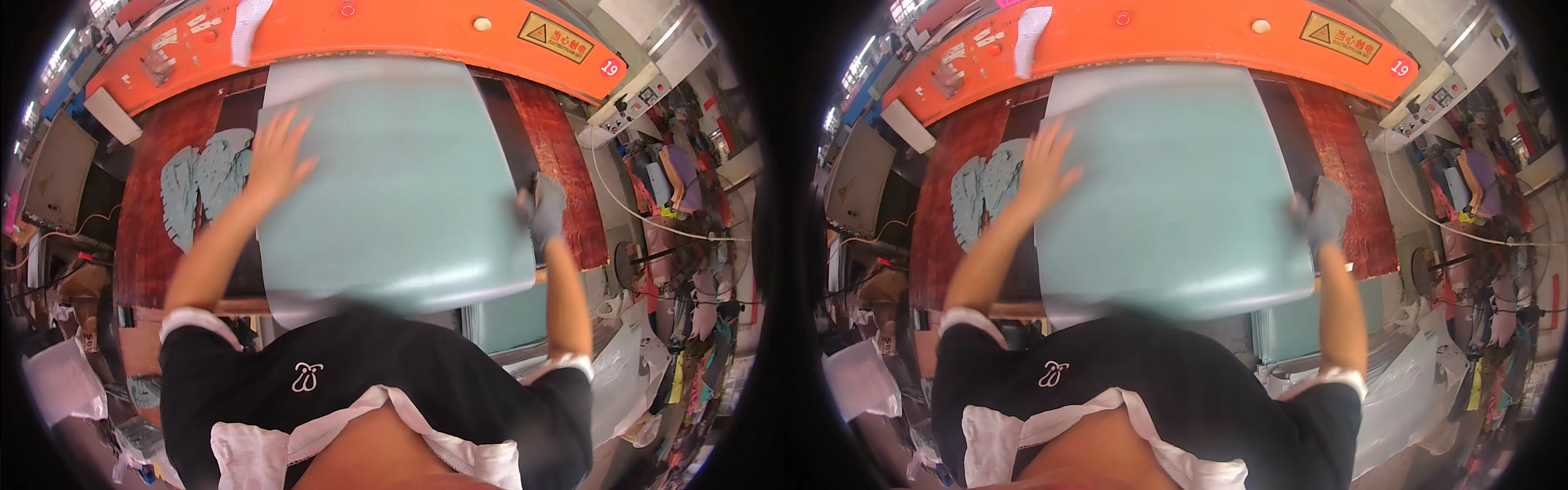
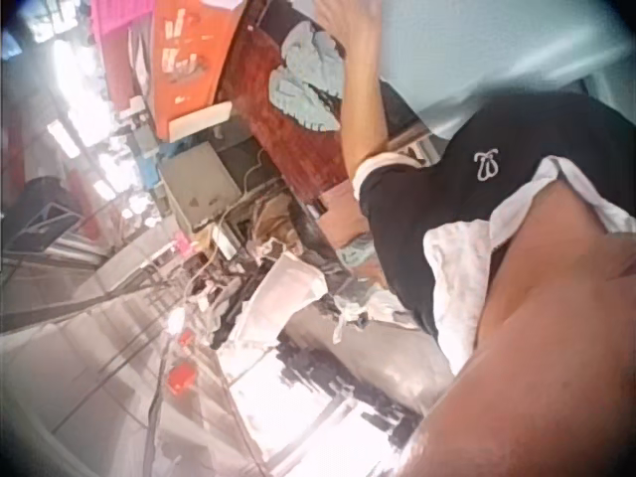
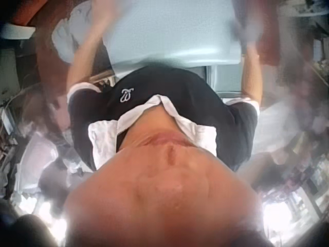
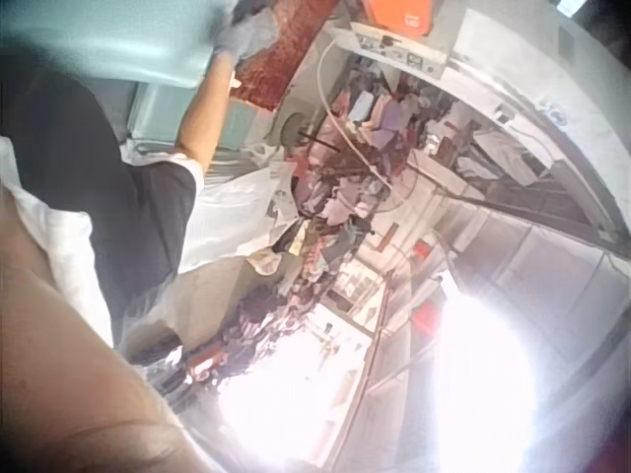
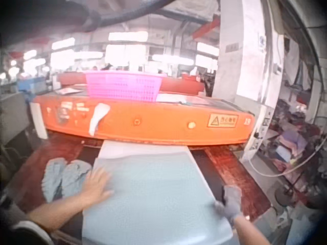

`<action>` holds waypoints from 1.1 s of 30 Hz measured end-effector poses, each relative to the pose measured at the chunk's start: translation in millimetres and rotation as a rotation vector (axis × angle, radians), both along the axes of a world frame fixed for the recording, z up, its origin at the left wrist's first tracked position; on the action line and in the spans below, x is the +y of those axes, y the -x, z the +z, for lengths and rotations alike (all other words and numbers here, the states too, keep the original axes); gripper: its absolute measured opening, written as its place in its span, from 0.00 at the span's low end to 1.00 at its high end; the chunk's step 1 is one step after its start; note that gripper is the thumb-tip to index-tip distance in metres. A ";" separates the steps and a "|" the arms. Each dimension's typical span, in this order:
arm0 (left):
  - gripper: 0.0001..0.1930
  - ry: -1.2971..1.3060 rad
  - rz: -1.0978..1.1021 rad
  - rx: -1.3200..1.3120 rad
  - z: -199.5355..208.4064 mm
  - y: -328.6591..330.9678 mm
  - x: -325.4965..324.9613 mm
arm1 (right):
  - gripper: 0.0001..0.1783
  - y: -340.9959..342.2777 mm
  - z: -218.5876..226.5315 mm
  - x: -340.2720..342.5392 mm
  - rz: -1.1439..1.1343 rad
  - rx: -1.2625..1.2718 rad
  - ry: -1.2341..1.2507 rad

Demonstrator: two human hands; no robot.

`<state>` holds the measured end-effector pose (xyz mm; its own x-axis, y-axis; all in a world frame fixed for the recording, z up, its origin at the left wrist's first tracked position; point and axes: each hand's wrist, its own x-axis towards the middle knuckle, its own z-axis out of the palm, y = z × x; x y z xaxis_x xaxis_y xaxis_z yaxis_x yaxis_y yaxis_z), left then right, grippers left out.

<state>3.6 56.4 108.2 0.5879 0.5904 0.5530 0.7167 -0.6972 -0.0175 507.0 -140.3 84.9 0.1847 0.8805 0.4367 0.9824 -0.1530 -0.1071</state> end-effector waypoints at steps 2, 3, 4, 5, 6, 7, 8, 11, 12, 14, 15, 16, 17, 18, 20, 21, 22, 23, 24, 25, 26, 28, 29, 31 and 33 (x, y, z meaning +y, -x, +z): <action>0.37 0.421 0.252 -0.152 -74.1 55.5 -28.3 | 0.37 10.7 -70.1 -44.8 -0.361 0.562 0.422; 0.36 0.561 0.378 -0.179 -97.7 76.5 -49.3 | 0.32 11.3 -87.0 -59.8 -0.306 0.509 0.249; 0.33 0.648 0.471 -0.315 -111.0 90.0 -70.8 | 0.26 14.1 -97.0 -72.5 -0.302 0.455 0.134; 0.31 0.817 0.552 -0.467 -115.8 98.6 -90.8 | 0.25 16.0 -100.3 -80.4 -0.298 0.618 0.141; 0.28 1.041 0.622 -0.603 -113.5 103.2 -111.5 | 0.23 16.1 -95.9 -85.4 -0.290 0.777 0.135; 0.26 1.139 0.637 -0.716 -107.2 105.5 -129.1 | 0.21 15.5 -88.8 -86.3 -0.264 0.955 0.087; 0.24 1.220 0.598 -0.853 -99.8 103.7 -142.7 | 0.19 14.5 -80.5 -87.8 -0.254 0.997 0.181; 0.19 1.275 0.504 -1.130 -85.1 86.4 -153.8 | 0.16 3.8 -63.5 -81.7 -0.222 1.125 0.288; 0.18 1.298 0.466 -1.210 -85.1 80.9 -154.1 | 0.15 -0.7 -62.2 -81.1 -0.214 1.119 0.285; 0.16 1.093 0.502 -1.060 -88.9 71.3 -151.5 | 0.14 -7.7 -63.3 -79.6 -0.190 1.150 0.227; 0.15 1.012 0.418 -0.983 -90.8 67.7 -147.6 | 0.14 -9.2 -63.6 -78.0 -0.179 1.184 0.168; 0.15 0.968 0.519 -0.905 -90.2 64.8 -138.2 | 0.14 -10.0 -62.6 -69.9 -0.242 1.190 0.124; 0.15 0.924 0.531 -0.822 -85.7 64.0 -125.9 | 0.14 -10.8 -58.9 -56.8 -0.142 1.066 0.111; 0.15 0.879 0.604 -0.716 -78.0 61.6 -112.3 | 0.15 -9.7 -52.6 -38.7 -0.154 0.912 0.131; 0.18 0.797 0.501 -0.682 -57.1 51.2 -45.4 | 0.17 -6.2 -34.1 16.3 -0.206 0.830 0.099; 0.20 0.643 0.576 -0.547 -43.8 42.7 1.5 | 0.17 -8.2 -23.0 54.9 -0.106 0.831 0.018; 0.23 0.855 0.368 -0.859 -29.4 34.6 52.6 | 0.18 -12.3 -13.8 102.8 -0.010 0.659 -0.030; 0.25 0.680 0.537 -0.635 -14.6 23.3 107.4 | 0.19 -21.3 -1.9 151.0 -0.043 0.555 0.002; 0.25 0.739 0.609 -0.708 -5.0 12.6 150.6 | 0.21 -26.7 3.3 191.1 -0.071 0.613 -0.115; 0.26 0.894 0.545 -0.755 3.5 2.3 185.9 | 0.24 -34.8 6.4 216.9 -0.235 0.569 -0.056; 0.27 0.616 0.384 -0.620 -2.7 -7.5 194.8 | 0.25 -38.7 5.2 230.4 -0.213 0.479 -0.036; 0.30 0.221 0.169 -0.352 -15.9 -25.4 187.9 | 0.27 -40.0 -2.0 223.8 -0.037 0.264 -0.088; 0.31 0.015 0.011 -0.220 -30.5 -24.6 156.7 | 0.29 -32.2 -12.0 199.7 0.072 0.378 -0.117; 0.32 0.191 0.018 -0.147 -50.7 2.5 79.4 | 0.31 -13.7 -25.5 125.9 0.119 0.313 0.018; 0.32 0.377 0.203 -0.220 -63.4 41.4 6.3 | 0.32 11.0 -41.6 48.5 -0.096 0.400 0.195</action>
